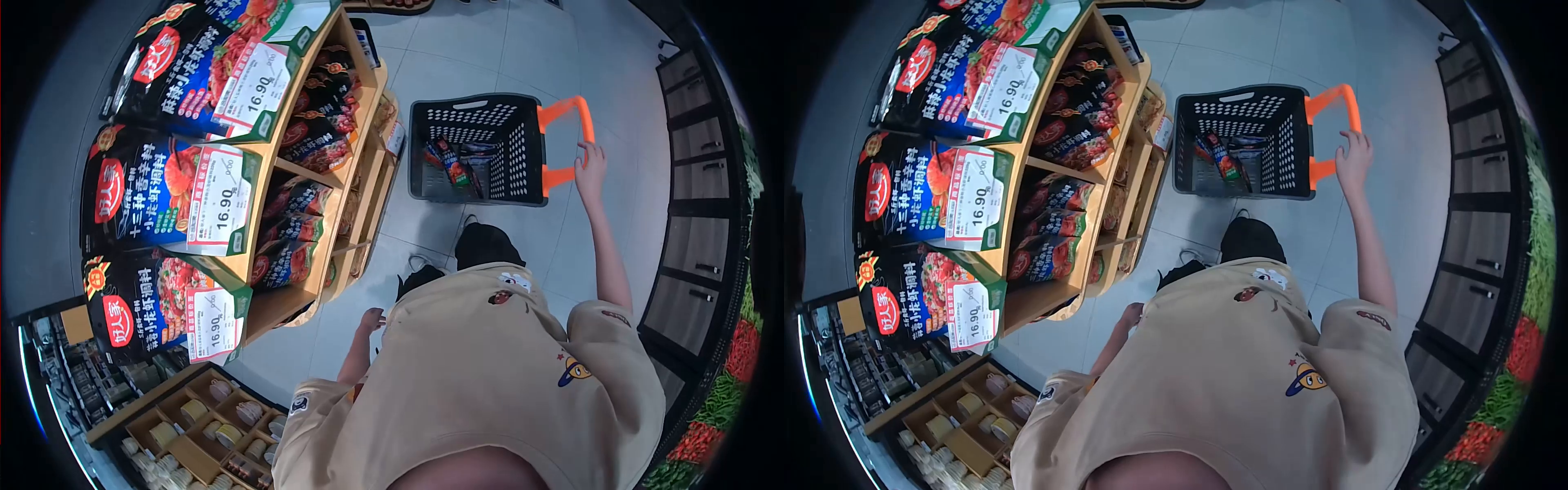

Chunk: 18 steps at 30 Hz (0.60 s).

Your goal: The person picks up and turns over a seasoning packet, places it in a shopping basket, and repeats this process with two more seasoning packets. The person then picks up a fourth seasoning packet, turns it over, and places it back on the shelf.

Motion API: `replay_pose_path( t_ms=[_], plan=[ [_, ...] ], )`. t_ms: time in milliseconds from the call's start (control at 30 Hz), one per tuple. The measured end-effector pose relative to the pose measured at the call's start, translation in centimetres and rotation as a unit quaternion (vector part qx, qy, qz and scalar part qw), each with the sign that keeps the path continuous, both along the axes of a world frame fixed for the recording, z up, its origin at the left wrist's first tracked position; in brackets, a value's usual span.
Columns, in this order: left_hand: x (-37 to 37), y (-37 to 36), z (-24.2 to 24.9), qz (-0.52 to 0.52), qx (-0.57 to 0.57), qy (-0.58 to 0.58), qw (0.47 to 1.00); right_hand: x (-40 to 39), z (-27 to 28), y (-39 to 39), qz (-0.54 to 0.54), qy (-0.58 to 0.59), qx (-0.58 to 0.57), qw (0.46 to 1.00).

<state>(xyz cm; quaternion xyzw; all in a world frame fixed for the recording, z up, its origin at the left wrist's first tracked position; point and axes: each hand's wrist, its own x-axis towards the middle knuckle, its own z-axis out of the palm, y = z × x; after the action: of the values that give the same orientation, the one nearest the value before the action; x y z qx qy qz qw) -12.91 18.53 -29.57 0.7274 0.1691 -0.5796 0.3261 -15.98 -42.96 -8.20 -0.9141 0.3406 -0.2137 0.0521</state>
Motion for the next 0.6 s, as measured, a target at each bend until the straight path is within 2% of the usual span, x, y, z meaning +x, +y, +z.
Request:
replay_pose_path(
  t_ms=[33,167,200,233,267,333,467,533,600],
  plan=[
    [0.2,-0.9,0.3,0.033,-0.007,-0.007,0.999,-0.3,-0.4,-0.7,-0.036,0.030,-0.057,0.997],
    [2.8,-5.2,0.4,0.040,-0.015,-0.036,0.998,-1.1,-1.4,-4.4,-0.107,0.104,-0.077,0.986],
    [3.6,-6.3,-0.1,0.052,-0.014,-0.039,0.998,-1.3,-2.3,-6.5,-0.024,0.033,0.017,0.999],
    [4.7,-7.7,0.0,0.021,-0.024,-0.060,0.998,-1.7,-3.1,-8.0,0.059,-0.039,0.112,0.991],
    [6.0,-9.4,0.4,-0.011,-0.033,-0.080,0.996,-1.8,-3.2,-8.7,0.055,-0.031,0.120,0.991],
    [8.2,-12.8,0.8,-0.005,-0.071,-0.116,0.991,-0.6,-2.4,-9.1,0.090,-0.052,0.182,0.978],
    [11.5,-20.1,2.6,-0.051,-0.119,-0.156,0.979,0.5,-6.0,-9.8,0.055,-0.016,0.224,0.973],
    [12.5,-23.5,3.1,-0.075,-0.127,-0.164,0.975,0.7,-7.5,-9.4,-0.036,-0.008,0.185,0.982],
    [13.3,-26.7,3.7,-0.122,-0.135,-0.182,0.966,0.9,-7.8,-9.3,-0.038,-0.028,0.162,0.986]
  ],
)
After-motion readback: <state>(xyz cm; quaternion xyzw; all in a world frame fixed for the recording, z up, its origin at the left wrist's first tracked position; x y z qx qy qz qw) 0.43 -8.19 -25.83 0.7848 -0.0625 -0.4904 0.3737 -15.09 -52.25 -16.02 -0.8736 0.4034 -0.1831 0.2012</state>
